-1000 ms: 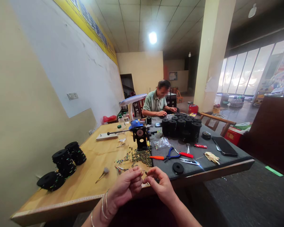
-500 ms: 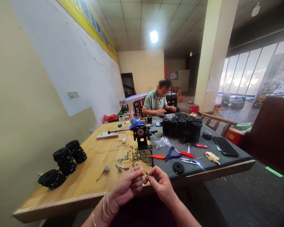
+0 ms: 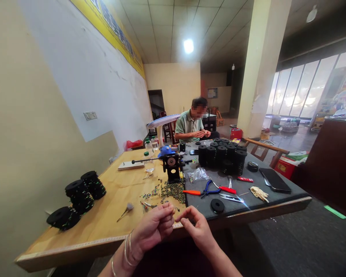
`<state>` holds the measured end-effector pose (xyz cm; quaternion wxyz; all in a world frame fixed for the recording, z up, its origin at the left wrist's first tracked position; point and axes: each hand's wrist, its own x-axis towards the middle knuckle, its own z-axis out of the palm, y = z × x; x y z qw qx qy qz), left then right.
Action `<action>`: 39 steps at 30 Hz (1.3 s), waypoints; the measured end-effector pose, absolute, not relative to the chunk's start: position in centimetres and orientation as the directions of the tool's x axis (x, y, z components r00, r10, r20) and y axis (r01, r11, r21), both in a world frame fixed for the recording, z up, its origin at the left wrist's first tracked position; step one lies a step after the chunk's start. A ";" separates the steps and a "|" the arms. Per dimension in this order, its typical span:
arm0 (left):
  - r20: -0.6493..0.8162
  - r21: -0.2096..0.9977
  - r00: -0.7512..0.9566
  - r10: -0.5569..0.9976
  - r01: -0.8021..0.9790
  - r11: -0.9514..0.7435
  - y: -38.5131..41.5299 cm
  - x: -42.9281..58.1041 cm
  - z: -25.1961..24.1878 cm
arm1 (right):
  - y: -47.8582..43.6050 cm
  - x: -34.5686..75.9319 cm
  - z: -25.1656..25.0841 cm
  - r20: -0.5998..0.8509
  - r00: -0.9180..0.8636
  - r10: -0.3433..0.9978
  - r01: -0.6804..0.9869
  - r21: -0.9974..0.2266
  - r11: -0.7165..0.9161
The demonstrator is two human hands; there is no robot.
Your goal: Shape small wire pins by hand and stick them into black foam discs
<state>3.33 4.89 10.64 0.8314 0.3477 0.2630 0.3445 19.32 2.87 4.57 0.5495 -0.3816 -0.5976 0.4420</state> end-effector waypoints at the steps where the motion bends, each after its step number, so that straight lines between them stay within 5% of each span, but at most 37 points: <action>1: -0.196 0.757 0.626 0.754 -0.393 0.523 4.9 3.4 10.6 | 2.9 19.3 4.8 0.319 -0.112 0.941 -0.047 -0.948 0.316; 10: -0.193 0.734 0.636 0.747 -0.412 0.540 4.8 3.4 10.6 | 3.1 19.1 5.2 0.355 -0.105 0.929 0.059 -0.930 0.362; 21: -0.177 0.731 0.664 0.727 -0.405 0.549 4.8 3.5 10.8 | 3.4 18.8 4.9 0.343 -0.122 0.932 -0.068 -0.939 0.336; 39: -0.181 0.712 0.642 0.745 -0.437 0.549 5.1 3.3 10.2 | 3.2 19.0 3.6 0.287 -0.094 0.953 0.009 -0.957 0.289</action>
